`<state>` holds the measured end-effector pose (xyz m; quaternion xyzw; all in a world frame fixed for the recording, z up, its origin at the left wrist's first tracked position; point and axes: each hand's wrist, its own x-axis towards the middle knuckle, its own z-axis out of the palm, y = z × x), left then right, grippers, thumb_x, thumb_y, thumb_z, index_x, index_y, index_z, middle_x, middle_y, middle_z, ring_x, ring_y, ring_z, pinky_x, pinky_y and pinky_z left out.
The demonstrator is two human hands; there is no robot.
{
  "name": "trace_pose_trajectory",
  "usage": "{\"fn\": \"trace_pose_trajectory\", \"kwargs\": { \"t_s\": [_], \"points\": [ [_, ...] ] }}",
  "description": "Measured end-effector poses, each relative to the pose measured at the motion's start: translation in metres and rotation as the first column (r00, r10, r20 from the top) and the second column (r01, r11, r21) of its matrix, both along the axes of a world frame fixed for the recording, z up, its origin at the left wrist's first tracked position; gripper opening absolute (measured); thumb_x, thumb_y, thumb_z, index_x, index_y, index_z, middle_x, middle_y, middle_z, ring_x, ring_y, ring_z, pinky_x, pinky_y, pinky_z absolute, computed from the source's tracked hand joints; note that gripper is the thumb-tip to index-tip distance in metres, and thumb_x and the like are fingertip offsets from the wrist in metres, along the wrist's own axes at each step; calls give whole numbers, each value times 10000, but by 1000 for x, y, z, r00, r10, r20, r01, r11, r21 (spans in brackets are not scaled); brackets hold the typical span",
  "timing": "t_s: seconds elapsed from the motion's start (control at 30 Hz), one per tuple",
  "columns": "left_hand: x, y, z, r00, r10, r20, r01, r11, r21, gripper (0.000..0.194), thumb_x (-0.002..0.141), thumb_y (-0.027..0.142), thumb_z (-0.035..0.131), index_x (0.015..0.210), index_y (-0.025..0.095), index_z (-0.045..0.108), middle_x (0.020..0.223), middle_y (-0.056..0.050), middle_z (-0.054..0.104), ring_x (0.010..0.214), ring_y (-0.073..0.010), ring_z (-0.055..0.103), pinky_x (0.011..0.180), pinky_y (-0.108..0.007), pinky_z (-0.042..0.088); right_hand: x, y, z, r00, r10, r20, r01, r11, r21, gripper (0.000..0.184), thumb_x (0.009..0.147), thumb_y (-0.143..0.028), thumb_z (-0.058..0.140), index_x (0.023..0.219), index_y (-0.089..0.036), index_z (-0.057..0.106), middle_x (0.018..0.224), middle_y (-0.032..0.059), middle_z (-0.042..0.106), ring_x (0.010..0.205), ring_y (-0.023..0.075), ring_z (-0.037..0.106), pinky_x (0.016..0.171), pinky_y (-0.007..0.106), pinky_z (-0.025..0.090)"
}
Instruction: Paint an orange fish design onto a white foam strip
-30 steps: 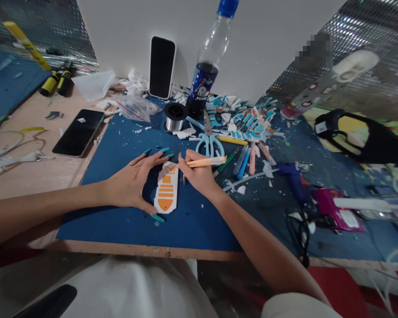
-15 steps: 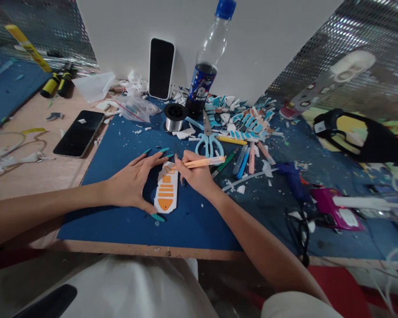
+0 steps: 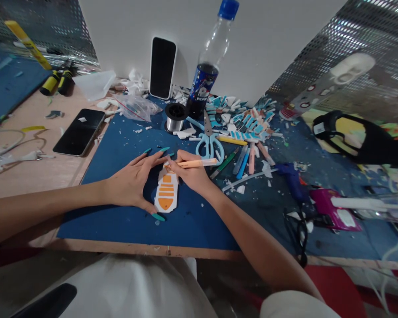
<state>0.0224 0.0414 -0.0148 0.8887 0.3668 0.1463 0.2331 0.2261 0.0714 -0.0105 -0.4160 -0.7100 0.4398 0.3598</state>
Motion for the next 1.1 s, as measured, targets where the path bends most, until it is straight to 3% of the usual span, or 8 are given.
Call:
{"fn": "trace_pose_trajectory", "kwargs": {
  "t_s": [0.73,0.9,1.1],
  "points": [
    [-2,0,0,1000,0,3,0,1000,-26,1320,533,774,610,1419,169,-158,1485,-172,245,1372,-356,227,1122,-539,93,1,1,0,995,57,-81,-63,995,-74,404,833,-337,577,533,-203,344,392,-84,358,320,64,374,369,215,323],
    [-1,0,0,1000,1,8,-1,1000,-15,1328,521,776,614,1421,167,-150,1480,-177,255,1368,-357,237,1120,-541,103,0,1,0,992,26,-121,-33,998,-57,370,833,-345,577,556,-198,380,440,-69,422,352,59,401,362,200,321],
    [-1,-1,-1,1000,6,10,-6,1000,-13,1331,520,754,637,1420,174,-154,1470,-175,279,1364,-357,246,1113,-554,115,0,1,-1,992,8,-128,-19,996,-83,396,825,-330,584,535,-203,347,401,-86,362,312,50,356,336,196,297]
  ]
}}
